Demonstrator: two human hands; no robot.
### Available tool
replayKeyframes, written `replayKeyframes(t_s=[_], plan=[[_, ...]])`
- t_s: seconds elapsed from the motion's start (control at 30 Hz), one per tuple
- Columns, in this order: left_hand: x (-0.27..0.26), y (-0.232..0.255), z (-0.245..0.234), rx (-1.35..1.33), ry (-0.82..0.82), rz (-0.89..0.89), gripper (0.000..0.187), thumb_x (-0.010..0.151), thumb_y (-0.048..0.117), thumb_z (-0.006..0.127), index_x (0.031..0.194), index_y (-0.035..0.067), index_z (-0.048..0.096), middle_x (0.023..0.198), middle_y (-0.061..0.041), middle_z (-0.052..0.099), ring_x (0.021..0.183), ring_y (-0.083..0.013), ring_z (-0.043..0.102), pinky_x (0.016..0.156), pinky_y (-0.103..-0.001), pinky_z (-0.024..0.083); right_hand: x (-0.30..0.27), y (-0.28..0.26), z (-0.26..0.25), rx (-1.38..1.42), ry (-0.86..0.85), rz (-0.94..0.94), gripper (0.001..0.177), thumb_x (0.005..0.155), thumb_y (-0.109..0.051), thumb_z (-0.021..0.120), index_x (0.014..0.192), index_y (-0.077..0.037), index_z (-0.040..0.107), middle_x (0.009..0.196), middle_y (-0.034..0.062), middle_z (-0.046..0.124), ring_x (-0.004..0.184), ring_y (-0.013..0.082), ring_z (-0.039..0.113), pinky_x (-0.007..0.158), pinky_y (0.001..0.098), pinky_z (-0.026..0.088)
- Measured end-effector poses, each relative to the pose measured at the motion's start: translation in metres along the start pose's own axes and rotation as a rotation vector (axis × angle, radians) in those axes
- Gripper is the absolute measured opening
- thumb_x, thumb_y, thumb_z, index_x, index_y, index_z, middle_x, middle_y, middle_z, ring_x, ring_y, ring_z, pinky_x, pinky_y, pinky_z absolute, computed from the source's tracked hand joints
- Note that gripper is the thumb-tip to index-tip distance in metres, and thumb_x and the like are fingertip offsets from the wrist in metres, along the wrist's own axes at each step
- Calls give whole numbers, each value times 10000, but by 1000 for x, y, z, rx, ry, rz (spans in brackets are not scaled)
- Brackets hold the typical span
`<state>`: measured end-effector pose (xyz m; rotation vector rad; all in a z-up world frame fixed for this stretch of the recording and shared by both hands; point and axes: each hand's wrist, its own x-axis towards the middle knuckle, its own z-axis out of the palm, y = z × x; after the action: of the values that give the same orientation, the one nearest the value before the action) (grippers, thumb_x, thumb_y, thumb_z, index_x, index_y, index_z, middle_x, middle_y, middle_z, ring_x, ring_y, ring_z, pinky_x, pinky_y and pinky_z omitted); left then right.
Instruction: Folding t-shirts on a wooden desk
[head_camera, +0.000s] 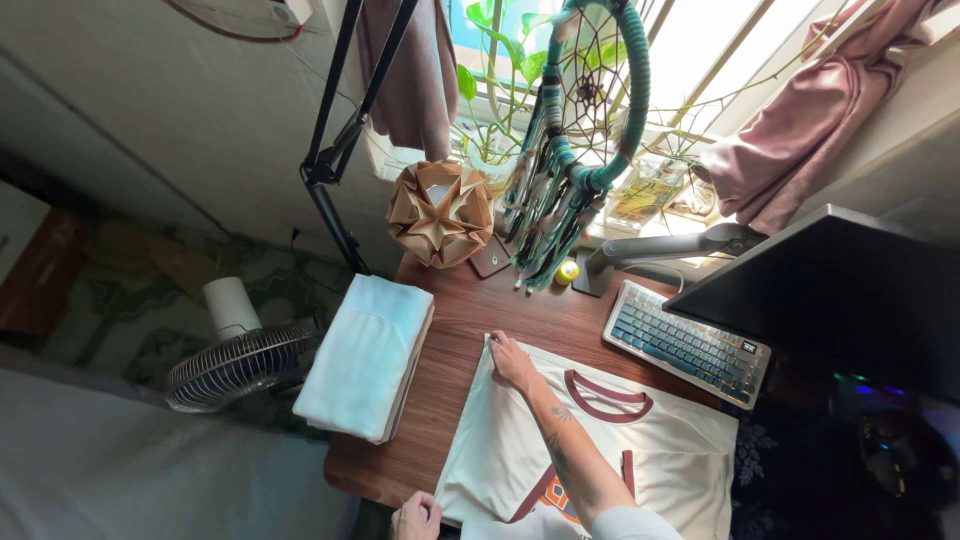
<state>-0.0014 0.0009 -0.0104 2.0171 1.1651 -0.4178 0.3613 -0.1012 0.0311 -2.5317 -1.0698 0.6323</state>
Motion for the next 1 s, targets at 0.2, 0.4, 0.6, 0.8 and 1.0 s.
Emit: replayKeyframes(t_s=[0.2,0.4,0.6,0.8,1.0], plan=[[-13,-2,-14,163,-94,-46,96,825,432,653,794,342,657,776,29,731,992,-228,675,874,-344,520,-11,-29,-30,-177,-165,180,612,889,-144,696,1421,-23,420,1518,35,281,1255,324,436,864,693,553],[-16,3,-13,129,-47,-23,125,782,475,687,775,351,698,788,37,763,966,-264,704,839,-356,536,-21,-22,-28,-207,-198,182,927,895,-341,755,1601,-76,214,1712,-8,94,1376,306,355,1006,652,491],[-6,12,-3,0,213,269,324,589,435,821,873,333,703,721,95,582,729,-172,679,755,-357,554,-75,14,-23,-46,225,118,762,835,-137,596,1538,1,338,1616,188,315,1253,433,501,883,635,529],[13,45,0,-20,235,447,491,772,446,759,1169,158,725,983,-31,695,1010,-235,675,938,-389,535,-176,70,-15,44,594,297,668,808,-192,650,1452,-73,517,1491,183,524,1352,354,506,1096,518,435],[28,95,4,17,109,265,339,818,472,712,1013,200,767,1032,-55,710,1077,-284,640,1033,-407,468,-302,141,14,23,801,731,581,835,-215,674,1380,-46,564,1389,212,579,1283,402,525,1131,522,389]])
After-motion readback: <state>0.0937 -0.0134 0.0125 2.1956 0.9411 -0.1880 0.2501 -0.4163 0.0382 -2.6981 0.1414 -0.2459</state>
